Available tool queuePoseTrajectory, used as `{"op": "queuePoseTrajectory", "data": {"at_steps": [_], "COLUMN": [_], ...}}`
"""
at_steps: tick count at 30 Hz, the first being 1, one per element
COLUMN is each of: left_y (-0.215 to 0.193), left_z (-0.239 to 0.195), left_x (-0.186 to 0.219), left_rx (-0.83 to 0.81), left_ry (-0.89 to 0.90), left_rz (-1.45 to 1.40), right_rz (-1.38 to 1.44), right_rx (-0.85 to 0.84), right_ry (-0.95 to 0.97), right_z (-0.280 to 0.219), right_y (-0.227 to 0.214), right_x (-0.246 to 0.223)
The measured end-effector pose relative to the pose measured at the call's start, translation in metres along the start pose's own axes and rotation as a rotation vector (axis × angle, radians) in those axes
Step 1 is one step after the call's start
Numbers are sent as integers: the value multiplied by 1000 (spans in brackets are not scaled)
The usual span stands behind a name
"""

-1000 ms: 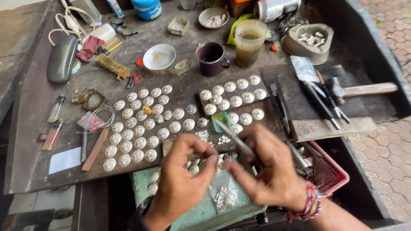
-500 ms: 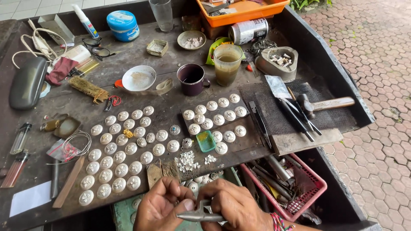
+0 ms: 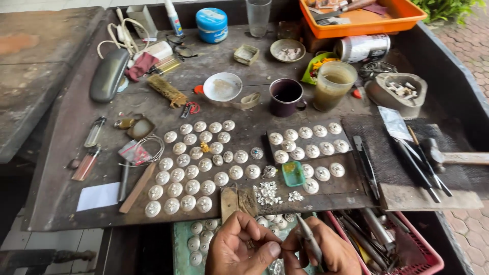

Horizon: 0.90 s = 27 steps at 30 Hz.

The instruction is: The person is using pliers to trim and shape small silver jewelry components on a workbench.

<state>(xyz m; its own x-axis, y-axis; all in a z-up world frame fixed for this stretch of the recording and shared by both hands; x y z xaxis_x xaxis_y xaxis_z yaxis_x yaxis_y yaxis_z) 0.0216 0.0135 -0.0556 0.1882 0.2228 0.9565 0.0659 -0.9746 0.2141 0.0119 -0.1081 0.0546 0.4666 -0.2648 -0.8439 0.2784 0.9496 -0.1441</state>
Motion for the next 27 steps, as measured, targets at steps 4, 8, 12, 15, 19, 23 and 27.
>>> {"op": "queuePoseTrajectory", "data": {"at_steps": [4,8,12,15,19,23,27], "left_y": [-2,-7,-19,-26,-27,-28,-28], "left_z": [-3,0,3,4,4,4,4], "left_x": [9,36,64,67,72,74,74], "left_rx": [-22,-54,-90,-74,-101,-101,-92], "left_ry": [-11,147,282,263,266,277,273], "left_rz": [-34,2,-12,-13,-37,-13,-10], "right_rz": [-161,166,34,-61,-91,-91,-102], "right_rx": [-67,-372,-666,-708,-705,-711,-696], "right_ry": [83,-32,-88,-102,-96,-136,-128], "right_z": [-3,0,-3,-5,-5,-9,-9], "right_y": [-5,0,5,4,7,7,7], "right_x": [10,26,42,50,50,55,54]}}
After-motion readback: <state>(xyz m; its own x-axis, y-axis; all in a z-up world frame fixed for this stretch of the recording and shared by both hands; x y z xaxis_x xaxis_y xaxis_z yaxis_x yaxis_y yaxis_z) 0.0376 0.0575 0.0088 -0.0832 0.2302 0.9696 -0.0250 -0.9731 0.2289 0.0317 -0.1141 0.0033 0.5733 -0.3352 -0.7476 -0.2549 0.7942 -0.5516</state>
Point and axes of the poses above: each hand's wrist, its own z-axis towards the middle knuckle, its own y-axis out of the palm, x = y × z, the point moved 7 cm from there along z, towards the middle knuckle, and after that the axes turned 14 degrees about z, right-handed, at the moved point
